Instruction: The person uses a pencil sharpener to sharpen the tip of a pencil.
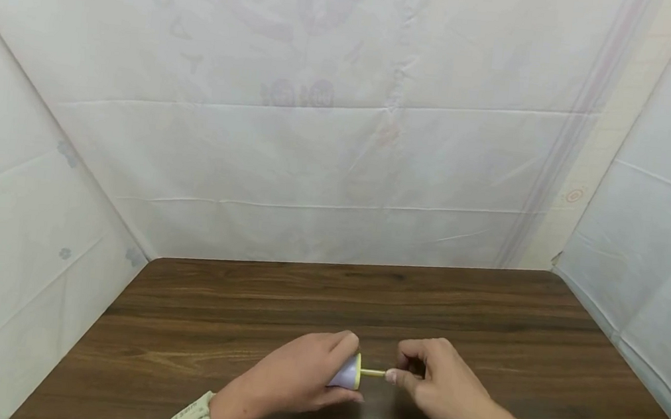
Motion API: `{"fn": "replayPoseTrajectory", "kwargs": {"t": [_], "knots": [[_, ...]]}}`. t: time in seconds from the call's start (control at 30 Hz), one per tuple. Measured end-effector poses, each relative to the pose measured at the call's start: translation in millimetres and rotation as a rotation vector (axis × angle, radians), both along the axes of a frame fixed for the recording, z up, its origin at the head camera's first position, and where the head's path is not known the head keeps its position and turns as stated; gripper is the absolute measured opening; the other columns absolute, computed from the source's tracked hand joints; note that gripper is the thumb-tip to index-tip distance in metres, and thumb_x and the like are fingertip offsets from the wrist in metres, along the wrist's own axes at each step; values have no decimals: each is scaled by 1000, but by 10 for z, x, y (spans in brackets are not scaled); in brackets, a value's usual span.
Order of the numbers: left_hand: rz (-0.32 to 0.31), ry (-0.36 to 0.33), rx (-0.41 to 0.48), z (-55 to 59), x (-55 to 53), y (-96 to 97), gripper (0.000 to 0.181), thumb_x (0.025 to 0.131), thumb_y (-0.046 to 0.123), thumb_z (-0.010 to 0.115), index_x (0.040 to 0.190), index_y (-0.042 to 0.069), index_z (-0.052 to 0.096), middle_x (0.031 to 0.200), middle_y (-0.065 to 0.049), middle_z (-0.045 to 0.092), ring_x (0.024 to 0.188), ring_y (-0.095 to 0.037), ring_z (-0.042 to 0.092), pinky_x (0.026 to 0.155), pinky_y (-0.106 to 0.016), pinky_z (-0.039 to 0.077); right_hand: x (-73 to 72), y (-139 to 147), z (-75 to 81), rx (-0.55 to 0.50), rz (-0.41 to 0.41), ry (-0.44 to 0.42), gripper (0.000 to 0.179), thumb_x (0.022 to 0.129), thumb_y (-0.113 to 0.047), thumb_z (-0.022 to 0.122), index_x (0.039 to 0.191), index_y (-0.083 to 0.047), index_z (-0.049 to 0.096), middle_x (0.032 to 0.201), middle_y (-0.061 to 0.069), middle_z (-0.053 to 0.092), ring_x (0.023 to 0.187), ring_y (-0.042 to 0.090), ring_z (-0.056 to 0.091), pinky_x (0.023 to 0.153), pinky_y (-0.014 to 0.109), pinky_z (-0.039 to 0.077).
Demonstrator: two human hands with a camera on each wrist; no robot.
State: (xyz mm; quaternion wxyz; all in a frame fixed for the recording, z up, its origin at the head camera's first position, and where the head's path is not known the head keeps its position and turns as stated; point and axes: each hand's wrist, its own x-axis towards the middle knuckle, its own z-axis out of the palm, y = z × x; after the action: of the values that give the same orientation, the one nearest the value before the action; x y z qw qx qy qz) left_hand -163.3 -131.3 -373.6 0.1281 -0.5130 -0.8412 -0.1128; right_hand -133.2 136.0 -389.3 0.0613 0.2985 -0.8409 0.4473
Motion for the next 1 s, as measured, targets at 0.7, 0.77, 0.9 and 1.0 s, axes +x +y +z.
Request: {"fn": "replayPoseTrajectory", "kwargs": {"t": [0.7, 0.77, 0.9, 1.0], "knots": [[43, -336, 171, 55, -34, -57, 49, 97, 55, 73, 114, 17, 48, 94, 11, 58, 72, 2, 55, 61, -13, 46, -192, -124, 191, 62, -90, 1423, 42, 110, -11, 56, 69, -5, 59, 70, 1, 51, 57, 9, 36, 49, 13, 28], [36, -293, 144, 53, -33, -57, 49, 98, 54, 73, 114, 16, 49, 94, 11, 58, 72, 2, 54, 62, -11, 45, -163, -118, 125, 70, -85, 1310, 42, 110, -15, 57, 69, -8, 56, 71, -1, 47, 58, 5, 33, 49, 11, 26], [1, -97, 66, 33, -35, -43, 49, 96, 51, 77, 111, 14, 48, 94, 10, 55, 74, 2, 51, 64, -11, 43, -46, -56, -1, 49, -15, 645, 38, 102, -21, 72, 71, -19, 50, 70, -12, 44, 57, -6, 32, 46, 10, 30], [-37, 87, 6, 2, -38, -23, 52, 92, 50, 82, 105, 14, 47, 92, 10, 50, 74, 1, 47, 66, -13, 43, 5, 10, -15, -34, 38, 31, 37, 96, -21, 78, 72, -17, 51, 67, -14, 46, 55, -5, 36, 47, 16, 35]]}}
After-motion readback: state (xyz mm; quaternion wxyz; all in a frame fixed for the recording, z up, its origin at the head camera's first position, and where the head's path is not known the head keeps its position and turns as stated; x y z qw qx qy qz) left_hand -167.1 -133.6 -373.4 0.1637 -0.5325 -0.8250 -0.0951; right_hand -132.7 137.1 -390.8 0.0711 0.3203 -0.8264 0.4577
